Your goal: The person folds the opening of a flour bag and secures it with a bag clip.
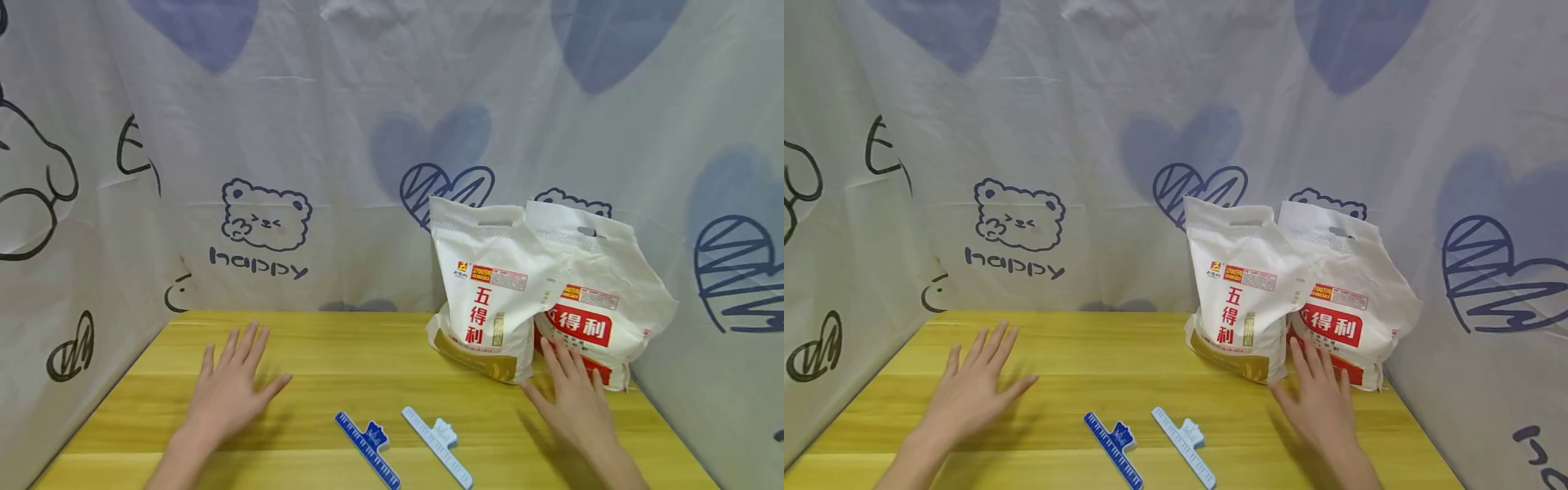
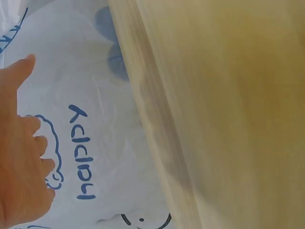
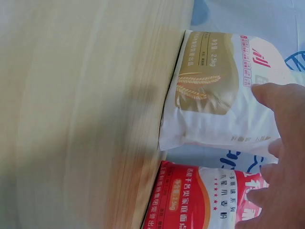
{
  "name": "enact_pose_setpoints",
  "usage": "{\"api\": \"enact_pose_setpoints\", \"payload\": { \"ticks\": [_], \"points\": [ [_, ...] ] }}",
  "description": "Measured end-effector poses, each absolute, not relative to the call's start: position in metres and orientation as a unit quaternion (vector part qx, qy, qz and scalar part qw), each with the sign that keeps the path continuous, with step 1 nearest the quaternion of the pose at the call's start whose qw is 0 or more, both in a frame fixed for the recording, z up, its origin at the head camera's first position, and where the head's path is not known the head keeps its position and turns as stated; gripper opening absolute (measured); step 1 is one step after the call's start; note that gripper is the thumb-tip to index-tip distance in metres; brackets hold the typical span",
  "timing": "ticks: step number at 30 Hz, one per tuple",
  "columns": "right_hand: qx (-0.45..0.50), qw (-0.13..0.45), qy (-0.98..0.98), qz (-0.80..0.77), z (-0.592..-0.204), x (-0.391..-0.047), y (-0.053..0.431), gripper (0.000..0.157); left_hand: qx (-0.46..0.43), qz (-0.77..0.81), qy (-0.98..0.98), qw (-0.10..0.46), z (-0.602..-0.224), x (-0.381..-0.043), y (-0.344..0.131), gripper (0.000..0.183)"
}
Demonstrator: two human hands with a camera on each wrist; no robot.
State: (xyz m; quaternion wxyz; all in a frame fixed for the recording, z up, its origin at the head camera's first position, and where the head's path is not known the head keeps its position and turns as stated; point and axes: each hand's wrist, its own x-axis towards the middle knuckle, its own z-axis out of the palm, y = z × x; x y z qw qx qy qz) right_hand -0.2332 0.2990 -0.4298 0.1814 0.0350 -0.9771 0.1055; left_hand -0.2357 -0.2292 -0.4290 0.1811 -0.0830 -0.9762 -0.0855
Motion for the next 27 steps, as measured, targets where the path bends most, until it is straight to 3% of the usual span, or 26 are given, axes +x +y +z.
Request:
{"api": "enact_pose_setpoints", "payload": {
  "ticks": [14, 27],
  "points": [
    [0.061, 0.317, -0.936, 0.141, -0.42, -0.246, 0.282, 0.082, -0.107, -0.128, -0.952, 0.258, -0.408, -0.261, -0.18, 0.089],
    [0.07, 0.369, -0.905, 0.2, -0.417, -0.272, 0.262, 0.087, -0.149, -0.158, -0.939, 0.266, -0.404, -0.292, -0.114, 0.088]
  ]
}}
